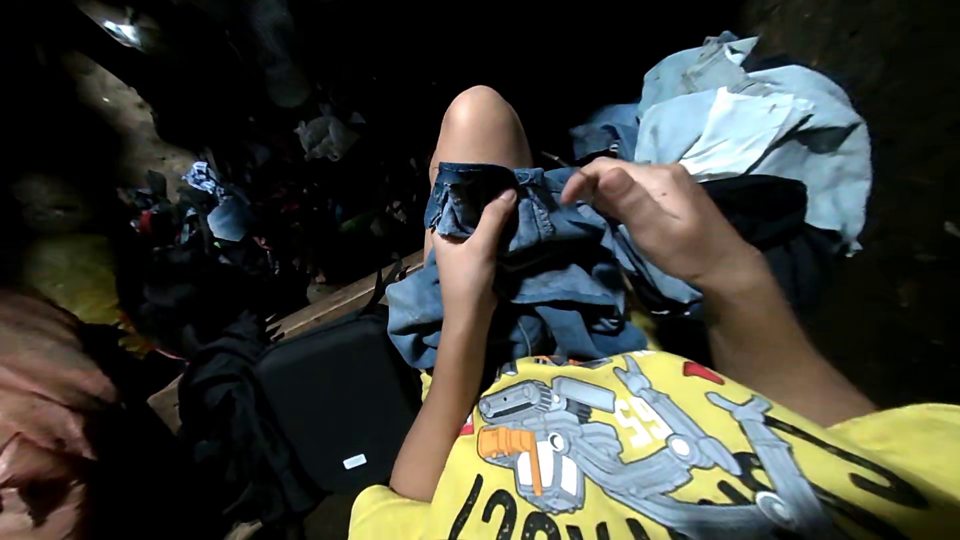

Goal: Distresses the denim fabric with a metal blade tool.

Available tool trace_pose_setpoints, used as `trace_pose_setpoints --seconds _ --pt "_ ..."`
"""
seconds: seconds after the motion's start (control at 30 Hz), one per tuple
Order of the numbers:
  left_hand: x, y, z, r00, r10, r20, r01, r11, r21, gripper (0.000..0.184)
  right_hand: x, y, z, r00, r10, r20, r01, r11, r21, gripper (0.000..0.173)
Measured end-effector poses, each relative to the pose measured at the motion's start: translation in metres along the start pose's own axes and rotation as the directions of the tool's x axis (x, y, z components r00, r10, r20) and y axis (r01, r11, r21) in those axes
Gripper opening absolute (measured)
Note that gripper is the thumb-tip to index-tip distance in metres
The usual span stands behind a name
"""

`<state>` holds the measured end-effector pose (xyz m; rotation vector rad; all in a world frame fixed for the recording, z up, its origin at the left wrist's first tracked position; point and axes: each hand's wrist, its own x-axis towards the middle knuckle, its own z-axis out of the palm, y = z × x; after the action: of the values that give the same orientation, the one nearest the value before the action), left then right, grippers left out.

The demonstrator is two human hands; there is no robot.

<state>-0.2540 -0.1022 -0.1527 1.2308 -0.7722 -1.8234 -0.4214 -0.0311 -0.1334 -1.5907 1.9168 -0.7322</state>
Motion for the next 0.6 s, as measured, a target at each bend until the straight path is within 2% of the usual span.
trace_pose_setpoints --seconds 0.1,0.2,0.37,0.6 --pt "0.000 0.001 0.001 1.000 -0.008 -0.014 0.007 1.000 -0.019 0.023 -0.002 -0.003 0.002 1.000 -0.018 0.005 0.019 0.979 -0.201 0.052" --pt "0.000 -0.001 -0.001 1.000 0.006 0.015 -0.005 0.998 -0.055 0.025 -0.003 -0.003 0.007 1.000 -0.006 0.000 0.006 0.965 -0.261 0.053" --pt "-0.001 -0.006 -0.005 0.999 0.030 0.037 -0.027 0.997 -0.078 0.024 -0.001 -0.001 0.013 0.999 0.040 -0.002 -0.040 0.977 -0.212 0.052" --pt "-0.004 -0.010 -0.012 0.997 0.044 0.065 -0.041 0.998 -0.051 0.025 -0.005 0.003 0.034 0.995 0.047 -0.084 -0.056 0.992 -0.111 0.051"
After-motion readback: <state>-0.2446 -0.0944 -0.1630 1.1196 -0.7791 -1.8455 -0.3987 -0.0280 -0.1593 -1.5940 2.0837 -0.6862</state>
